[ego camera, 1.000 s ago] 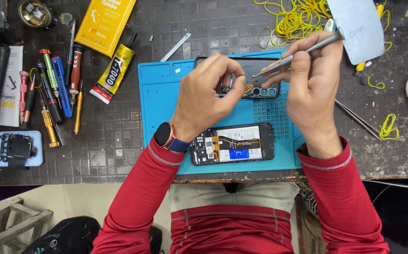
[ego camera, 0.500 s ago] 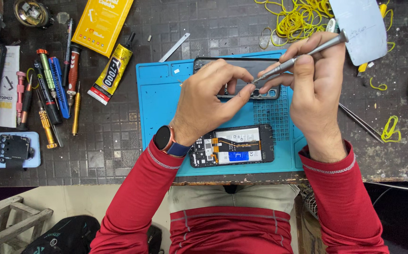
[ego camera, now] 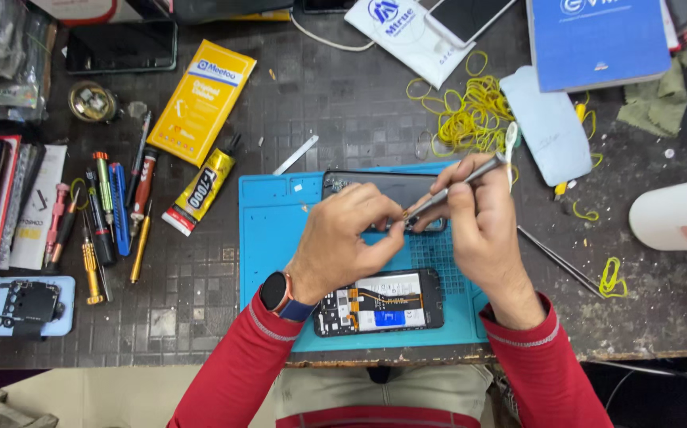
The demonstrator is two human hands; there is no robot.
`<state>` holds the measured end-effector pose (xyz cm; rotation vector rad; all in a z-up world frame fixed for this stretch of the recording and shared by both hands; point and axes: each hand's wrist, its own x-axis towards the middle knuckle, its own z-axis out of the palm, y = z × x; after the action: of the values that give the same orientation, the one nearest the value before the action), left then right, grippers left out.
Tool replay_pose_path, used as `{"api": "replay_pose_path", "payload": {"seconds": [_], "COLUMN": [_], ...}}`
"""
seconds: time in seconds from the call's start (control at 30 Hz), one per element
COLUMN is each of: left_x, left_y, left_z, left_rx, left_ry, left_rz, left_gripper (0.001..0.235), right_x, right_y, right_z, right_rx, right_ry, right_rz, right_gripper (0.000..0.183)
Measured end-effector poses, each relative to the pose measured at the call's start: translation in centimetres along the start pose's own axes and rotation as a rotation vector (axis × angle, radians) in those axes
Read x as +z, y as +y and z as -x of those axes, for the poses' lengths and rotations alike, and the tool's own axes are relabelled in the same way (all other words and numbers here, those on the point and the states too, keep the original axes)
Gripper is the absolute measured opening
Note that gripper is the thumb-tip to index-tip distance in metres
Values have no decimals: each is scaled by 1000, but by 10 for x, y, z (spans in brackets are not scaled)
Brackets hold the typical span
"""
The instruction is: The person disassembles a smartphone on a blue mat, using a screwdriver and tweezers to remove screws and separate internal components. The person handles the battery, motherboard, and frame, placing removed parts on the mat.
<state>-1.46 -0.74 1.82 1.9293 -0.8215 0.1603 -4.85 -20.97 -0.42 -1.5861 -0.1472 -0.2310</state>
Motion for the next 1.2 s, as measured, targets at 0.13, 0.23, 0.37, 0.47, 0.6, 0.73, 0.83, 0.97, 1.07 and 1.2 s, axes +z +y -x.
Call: {"api": "replay_pose_path", "payload": {"seconds": [0.13,0.23,0.37,0.47,0.6,0.73,0.83,0.97,1.07,1.2], "left_x": [1,2,3,0,-2,11,22,30,32,34], "left_y": [0,-1,-2,-3,-13,-24,-29,-35,-37,-38], "left_z": [-2,-1,1,3,4,10,14,19,20,21], "left_rx": [5,12,13,-84,-142,-290,-360,-394,-400,-392], "left_ry": [4,2,42,60,32,-89,-149,-184,-181,-175], "left_rz": [-25,-31,12,93,232,534,717,846,860,846], "left_gripper": [8,8,8,8,20,32,33,33,32,32], "right_x": [0,-2,-2,-1,-1,0,0,2,6,8], "right_y": [-1,1,2,0,-4,-9,-13,-18,-20,-18], "right_z": [0,0,0,-1,-2,3,6,14,16,16], "right_rx": [23,38,25,34,38,-88,-188,-231,-256,-268], "right_ry": [-2,-3,15,16,46,79,82,97,78,76], "right_rz": [22,41,128,82,-21,-97,-58,82,138,177], "right_gripper": [10,9,10,9,12,39,60,80,90,89]}}
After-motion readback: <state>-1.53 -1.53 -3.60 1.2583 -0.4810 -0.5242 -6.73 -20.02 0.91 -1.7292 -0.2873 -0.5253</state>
